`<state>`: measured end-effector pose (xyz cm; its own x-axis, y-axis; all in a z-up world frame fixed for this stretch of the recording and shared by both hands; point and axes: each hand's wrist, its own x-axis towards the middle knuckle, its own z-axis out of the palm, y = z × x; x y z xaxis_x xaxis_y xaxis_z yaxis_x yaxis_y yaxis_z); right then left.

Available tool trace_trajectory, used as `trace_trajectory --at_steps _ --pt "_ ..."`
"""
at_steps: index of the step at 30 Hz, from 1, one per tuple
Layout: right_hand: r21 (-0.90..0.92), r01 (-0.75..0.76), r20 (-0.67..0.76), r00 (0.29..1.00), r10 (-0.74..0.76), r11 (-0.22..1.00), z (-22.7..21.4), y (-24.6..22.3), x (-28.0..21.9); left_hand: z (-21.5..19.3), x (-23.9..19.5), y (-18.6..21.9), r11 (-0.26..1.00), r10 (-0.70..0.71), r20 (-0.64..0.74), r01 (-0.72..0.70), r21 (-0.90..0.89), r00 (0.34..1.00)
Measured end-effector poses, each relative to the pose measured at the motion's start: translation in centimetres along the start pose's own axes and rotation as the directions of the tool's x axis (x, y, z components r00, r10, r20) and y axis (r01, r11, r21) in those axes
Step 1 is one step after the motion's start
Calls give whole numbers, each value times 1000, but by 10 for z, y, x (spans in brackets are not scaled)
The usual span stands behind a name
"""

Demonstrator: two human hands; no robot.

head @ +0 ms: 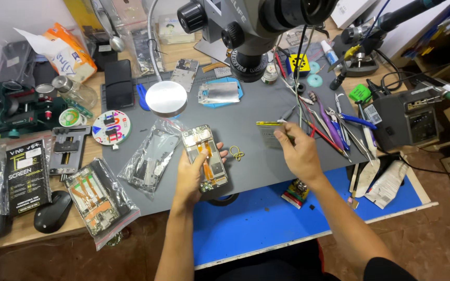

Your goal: The person removes a smartphone from a plastic bag, connects a USB cable to it, and then uses red and black alligator clips to connect to the phone's battery terminals. The person holds the phone and clips throughout the process.

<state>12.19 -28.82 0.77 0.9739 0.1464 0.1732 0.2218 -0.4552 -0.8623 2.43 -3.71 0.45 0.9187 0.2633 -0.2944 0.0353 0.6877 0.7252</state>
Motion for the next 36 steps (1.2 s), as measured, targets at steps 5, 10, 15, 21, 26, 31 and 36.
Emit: trace_trajectory --at_steps 5,10,15,21,26,31,36 --pt "617 -290 102 951 290 732 22 9 -5 33 -17 21 931 61 -25 -48 362 998" --pt "675 -259 110 961 253 691 23 -10 -17 38 -16 3 953 140 -41 -124 276 989" --pt "485 -256 117 967 228 836 7 -36 -20 37 -7 -17 992 120 141 -124 25 983" --pt "-146 -190 239 946 220 971 -7 -17 -7 45 -6 -31 995 91 156 -97 31 984" --pt "-148 273 119 959 -257 951 -5 -8 -5 52 -3 -40 992 111 179 -119 38 978" --pt "47 418 -6 908 -419 907 -14 -28 1 57 5 -57 990 125 185 -135 44 975" --pt "-82 722 -2 689 -725 687 -12 -33 14 60 10 -71 961 157 153 -186 205 976"
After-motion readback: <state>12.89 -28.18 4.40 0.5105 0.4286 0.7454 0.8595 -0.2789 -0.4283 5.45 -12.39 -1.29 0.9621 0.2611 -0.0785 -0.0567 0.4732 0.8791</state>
